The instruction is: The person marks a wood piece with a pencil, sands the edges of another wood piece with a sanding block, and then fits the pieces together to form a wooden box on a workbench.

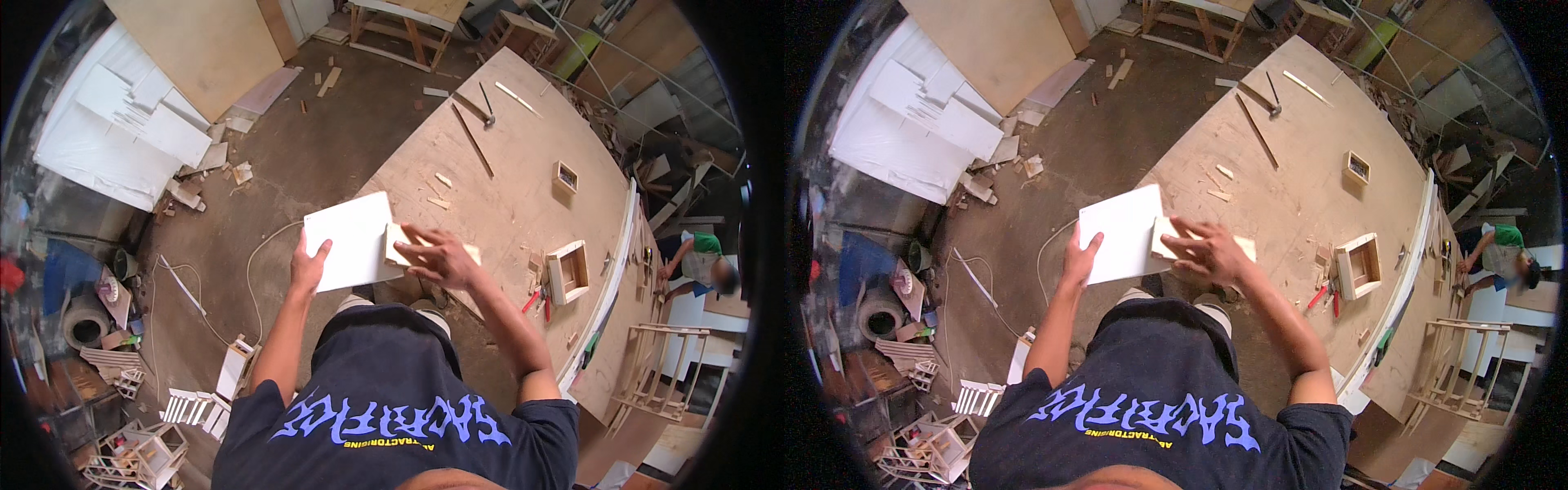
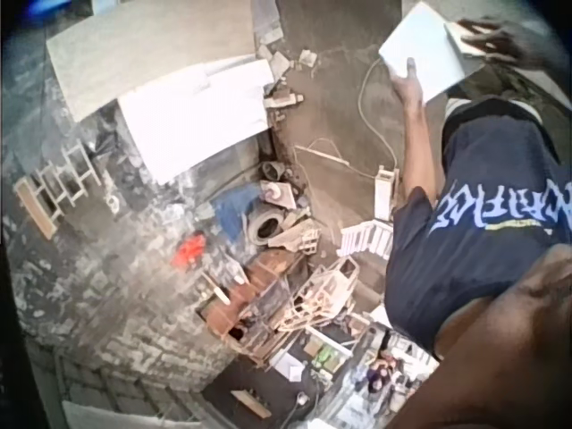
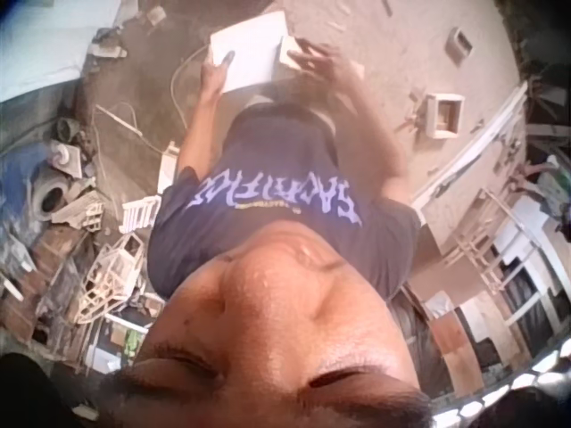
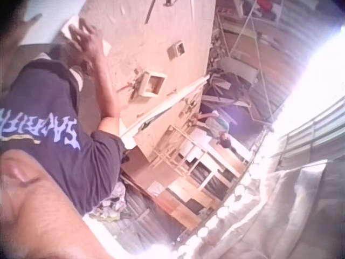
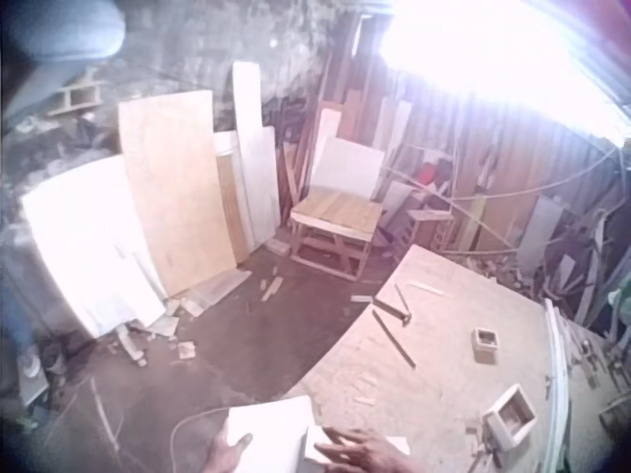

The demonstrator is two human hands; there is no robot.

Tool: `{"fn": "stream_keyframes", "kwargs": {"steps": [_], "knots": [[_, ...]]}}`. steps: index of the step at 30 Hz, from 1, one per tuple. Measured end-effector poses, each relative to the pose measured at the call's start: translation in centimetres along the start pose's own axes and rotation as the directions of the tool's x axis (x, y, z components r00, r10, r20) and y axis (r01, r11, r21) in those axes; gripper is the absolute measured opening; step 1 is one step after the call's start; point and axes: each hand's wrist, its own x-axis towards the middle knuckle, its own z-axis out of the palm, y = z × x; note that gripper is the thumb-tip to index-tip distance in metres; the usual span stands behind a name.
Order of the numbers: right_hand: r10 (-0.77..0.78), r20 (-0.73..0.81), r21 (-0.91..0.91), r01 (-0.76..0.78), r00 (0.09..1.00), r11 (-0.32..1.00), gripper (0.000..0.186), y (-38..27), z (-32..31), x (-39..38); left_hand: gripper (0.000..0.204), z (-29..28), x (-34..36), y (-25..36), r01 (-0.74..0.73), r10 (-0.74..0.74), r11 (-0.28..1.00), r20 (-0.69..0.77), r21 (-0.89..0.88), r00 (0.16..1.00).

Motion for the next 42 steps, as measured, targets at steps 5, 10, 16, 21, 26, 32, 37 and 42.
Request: {"fn": "stream_keyframes", "kwargs": {"steps": [5,10,16,21,26,32,37,42], "knots": [[0.050,-0.071,-0.041,-0.053,0.996,0.998,0.052,3.5,-0.3,0.5,0.066,1.2,-0.2,0.1,-0.039,0.033,0.998,0.117,0.050,0.993],[-0.070,0.095,-0.078,0.077,0.993,0.994,0.049,-0.2,-1.6,0.0,0.067,1.1,-0.2,3.6,-0.041,0.035,0.996,0.070,0.085,0.997],[-0.008,-0.023,-0.098,0.006,1.000,0.995,0.050,3.1,-1.1,1.5,0.074,1.0,0.3,2.6,-0.106,0.089,0.985,0.124,0.139,0.988],[-0.003,0.013,-0.166,0.005,1.000,0.986,0.045,4.4,0.4,0.3,0.078,0.0,-0.8,4.7,-0.177,0.132,0.923,0.149,0.343,0.980],[0.353,-0.377,0.014,-0.376,0.856,0.926,0.051,11.2,-0.9,1.2,0.081,-0.1,-1.3,3.8,-0.149,0.133,0.942,0.073,0.301,0.988],[0.708,-0.258,0.879,-0.144,0.657,0.454,0.058,6.4,3.8,-1.8,0.081,0.3,-1.0,4.1,-0.205,0.213,0.964,-0.027,0.169,0.977],[0.764,0.026,0.999,0.005,0.644,-0.037,0.066,0.1,4.2,-4.0,0.080,2.2,-1.2,3.2,-0.224,0.223,0.973,0.019,0.057,0.975],[0.681,0.001,0.954,0.204,0.732,-0.221,0.072,-3.2,3.6,-6.0,0.082,4.8,-1.8,3.6,-0.114,0.145,0.979,0.184,-0.172,0.972]]}}
